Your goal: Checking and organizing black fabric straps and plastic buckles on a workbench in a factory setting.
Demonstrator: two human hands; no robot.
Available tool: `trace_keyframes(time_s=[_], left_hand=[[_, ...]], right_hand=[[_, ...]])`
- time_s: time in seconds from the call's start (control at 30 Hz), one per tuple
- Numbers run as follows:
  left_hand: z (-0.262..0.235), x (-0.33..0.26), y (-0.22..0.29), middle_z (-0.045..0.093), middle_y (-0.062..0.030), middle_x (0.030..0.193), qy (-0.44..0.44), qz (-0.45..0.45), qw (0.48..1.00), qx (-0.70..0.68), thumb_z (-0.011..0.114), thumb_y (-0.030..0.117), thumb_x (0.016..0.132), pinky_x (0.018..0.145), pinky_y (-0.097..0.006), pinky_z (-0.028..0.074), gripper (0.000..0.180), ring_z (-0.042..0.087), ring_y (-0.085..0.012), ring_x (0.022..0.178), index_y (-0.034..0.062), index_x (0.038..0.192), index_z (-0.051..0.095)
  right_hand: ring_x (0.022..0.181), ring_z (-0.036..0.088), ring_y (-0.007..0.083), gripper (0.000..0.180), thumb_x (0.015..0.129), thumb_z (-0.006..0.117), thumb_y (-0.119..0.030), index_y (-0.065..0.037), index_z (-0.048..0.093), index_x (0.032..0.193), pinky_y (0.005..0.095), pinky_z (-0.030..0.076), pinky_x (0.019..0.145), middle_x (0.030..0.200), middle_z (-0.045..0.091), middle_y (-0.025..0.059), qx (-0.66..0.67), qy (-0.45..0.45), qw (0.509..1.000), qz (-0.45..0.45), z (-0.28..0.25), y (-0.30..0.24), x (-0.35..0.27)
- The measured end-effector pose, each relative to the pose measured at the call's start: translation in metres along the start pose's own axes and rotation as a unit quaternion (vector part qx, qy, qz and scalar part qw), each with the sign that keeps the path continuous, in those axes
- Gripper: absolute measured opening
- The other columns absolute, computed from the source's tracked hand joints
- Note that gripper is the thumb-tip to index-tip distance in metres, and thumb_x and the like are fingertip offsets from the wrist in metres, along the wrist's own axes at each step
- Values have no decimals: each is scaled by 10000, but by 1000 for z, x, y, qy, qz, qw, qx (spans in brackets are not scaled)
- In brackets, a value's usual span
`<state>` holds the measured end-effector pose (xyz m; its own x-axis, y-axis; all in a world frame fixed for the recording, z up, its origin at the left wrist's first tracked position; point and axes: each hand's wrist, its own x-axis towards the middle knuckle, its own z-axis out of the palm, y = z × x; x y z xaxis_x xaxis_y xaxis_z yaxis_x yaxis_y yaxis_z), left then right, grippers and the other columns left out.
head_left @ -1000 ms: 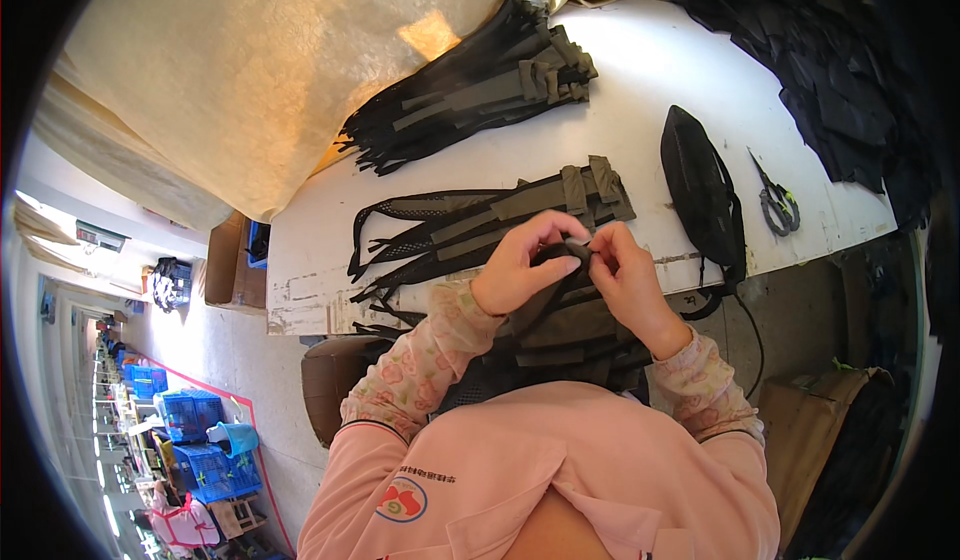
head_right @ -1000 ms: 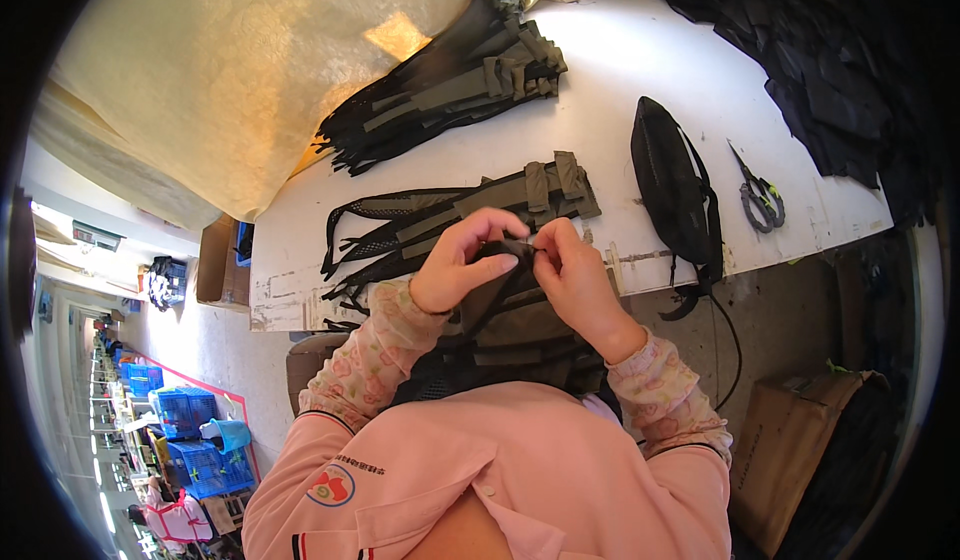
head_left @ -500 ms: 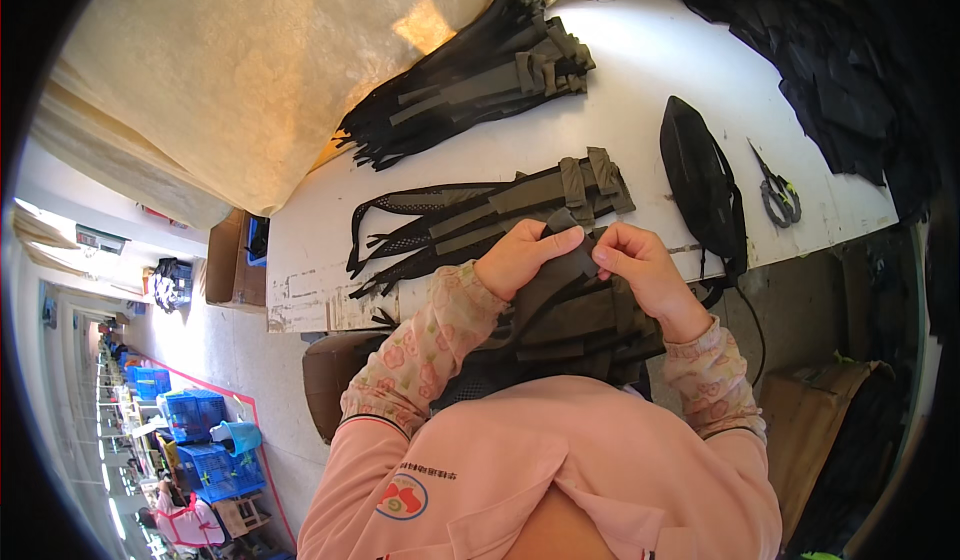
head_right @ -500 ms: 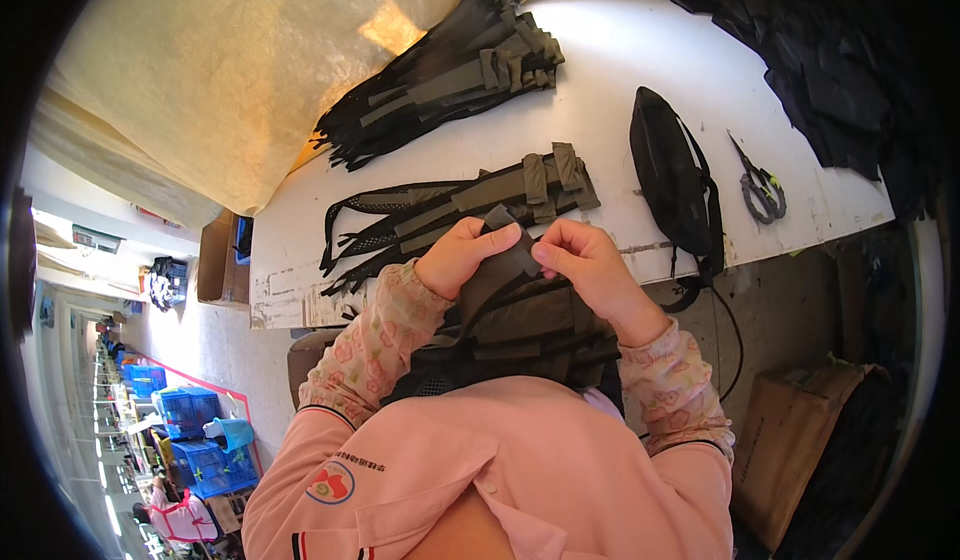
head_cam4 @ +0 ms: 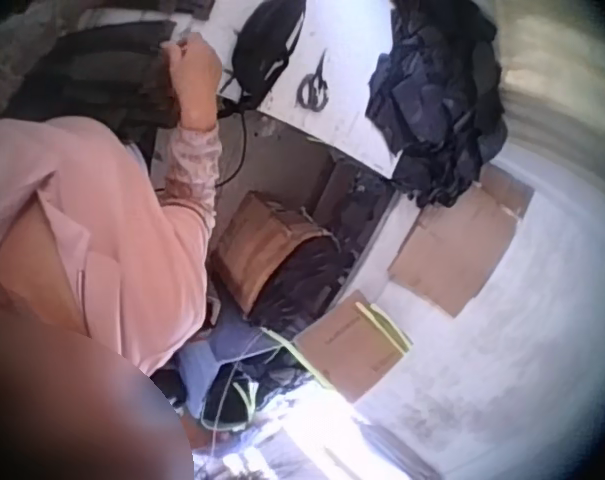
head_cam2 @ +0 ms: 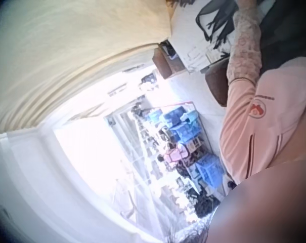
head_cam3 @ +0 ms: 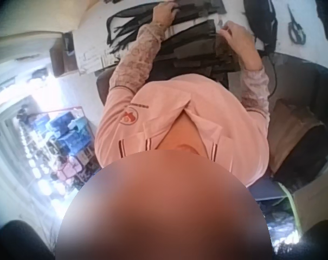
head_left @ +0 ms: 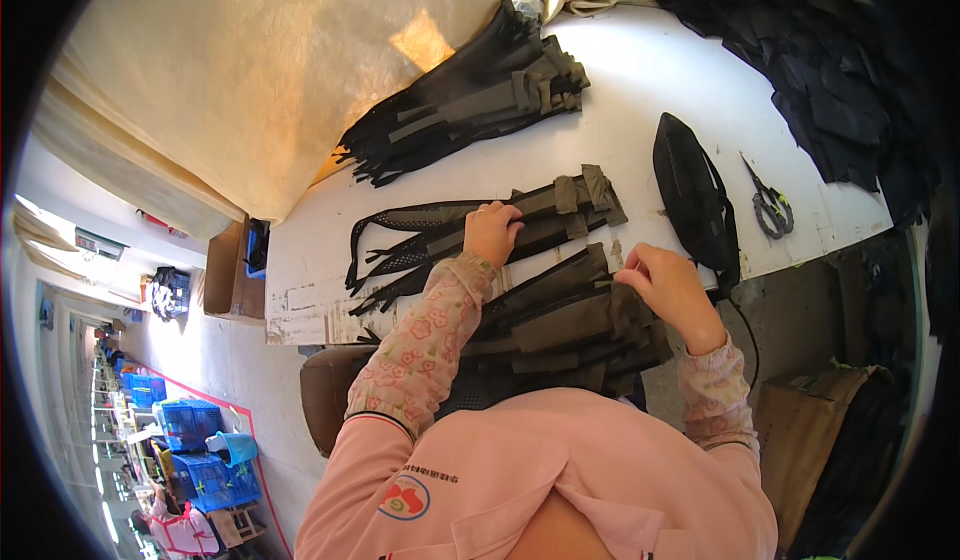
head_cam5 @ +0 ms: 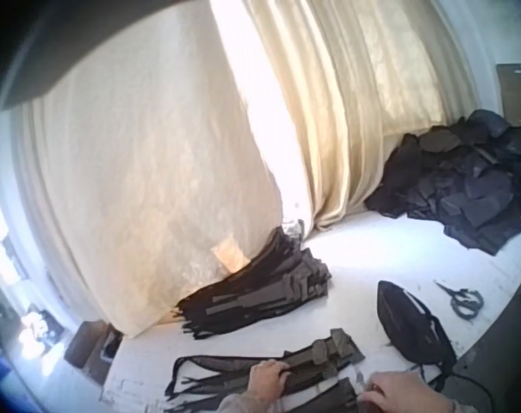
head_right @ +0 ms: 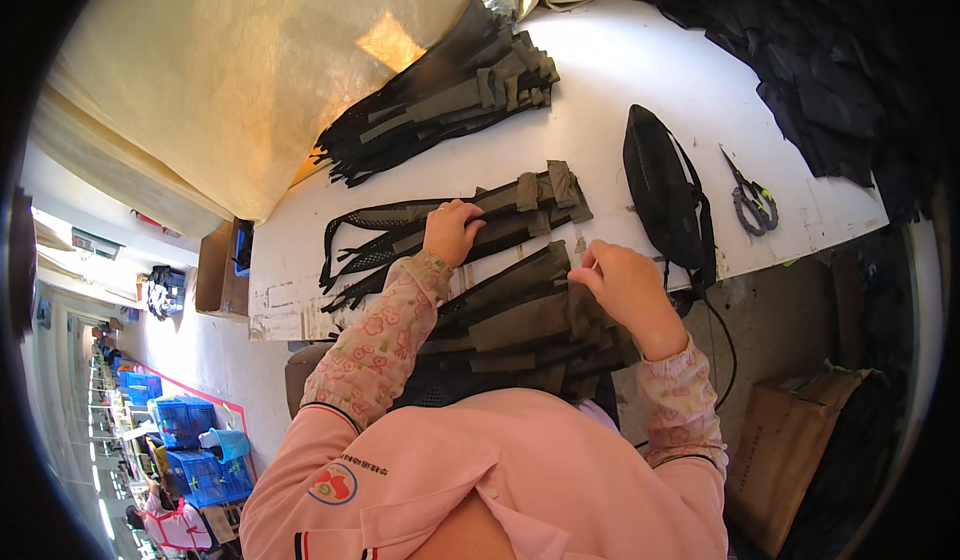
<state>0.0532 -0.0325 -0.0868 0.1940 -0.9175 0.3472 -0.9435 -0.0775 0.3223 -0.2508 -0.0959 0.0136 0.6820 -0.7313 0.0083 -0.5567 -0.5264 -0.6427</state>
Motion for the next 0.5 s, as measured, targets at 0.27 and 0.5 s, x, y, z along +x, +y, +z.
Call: trace_keyframes(time_s=[0.27,0.5], left_hand=[[-71,-10,78,560,-56,837,68,205,976,-37,681,57,705,746,-403,429,164,554,-281,800,93,850,612],[-92,-22,104,536,-141,1125,-6,71,940,-334,724,153,769,898,-382,398,255,487,-307,1064,78,991,625]], right_hand=[[736,609,138,263,916,615,-217,-29,573,1095,262,506,656,905,640,45,568,-18,810,145,18,1,33],[818,583,92,335,876,631,-29,-27,497,1183,251,482,730,923,624,32,538,-85,837,-51,37,2,30]])
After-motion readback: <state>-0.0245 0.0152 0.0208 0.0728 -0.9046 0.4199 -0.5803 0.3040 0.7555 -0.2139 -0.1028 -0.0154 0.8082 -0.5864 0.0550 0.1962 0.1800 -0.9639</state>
